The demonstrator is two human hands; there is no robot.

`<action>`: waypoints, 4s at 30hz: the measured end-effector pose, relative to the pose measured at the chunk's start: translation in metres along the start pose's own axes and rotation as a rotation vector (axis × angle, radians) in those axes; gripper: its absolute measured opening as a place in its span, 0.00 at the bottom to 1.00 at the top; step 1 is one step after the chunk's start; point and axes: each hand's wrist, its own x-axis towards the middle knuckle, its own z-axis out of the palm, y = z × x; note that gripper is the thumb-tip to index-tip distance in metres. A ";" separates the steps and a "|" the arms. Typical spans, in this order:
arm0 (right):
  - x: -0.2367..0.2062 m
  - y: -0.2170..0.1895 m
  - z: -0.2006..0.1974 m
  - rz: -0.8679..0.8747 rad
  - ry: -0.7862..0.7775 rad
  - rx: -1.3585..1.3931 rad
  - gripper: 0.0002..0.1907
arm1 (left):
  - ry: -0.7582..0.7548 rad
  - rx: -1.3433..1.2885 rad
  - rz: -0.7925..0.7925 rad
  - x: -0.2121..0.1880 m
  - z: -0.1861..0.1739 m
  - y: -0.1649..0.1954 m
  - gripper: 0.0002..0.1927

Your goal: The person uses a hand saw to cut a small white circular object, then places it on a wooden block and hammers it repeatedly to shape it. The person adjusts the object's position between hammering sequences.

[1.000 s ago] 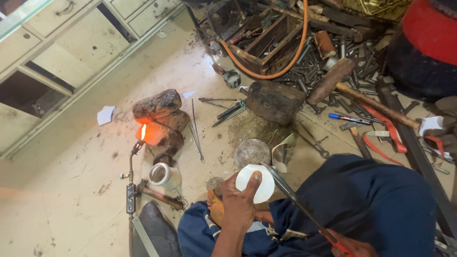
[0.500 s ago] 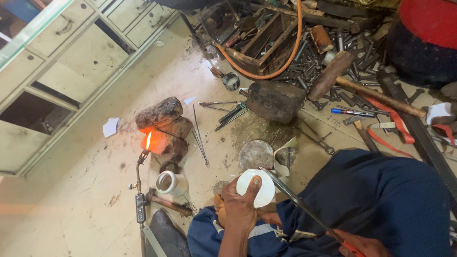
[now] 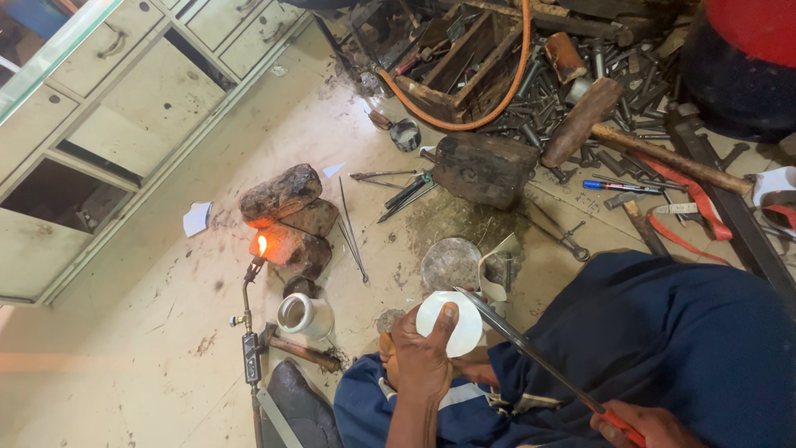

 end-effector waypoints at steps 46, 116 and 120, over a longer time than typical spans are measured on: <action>-0.005 0.054 -0.009 -0.179 0.117 -0.602 0.24 | -0.054 -0.055 -0.118 0.004 -0.002 0.013 0.19; -0.008 -0.014 -0.015 0.260 -0.275 0.170 0.19 | -0.196 0.066 -0.130 0.003 -0.017 0.011 0.17; -0.014 -0.001 -0.010 -0.312 0.059 0.005 0.25 | -0.129 0.041 -0.178 0.002 -0.015 0.009 0.17</action>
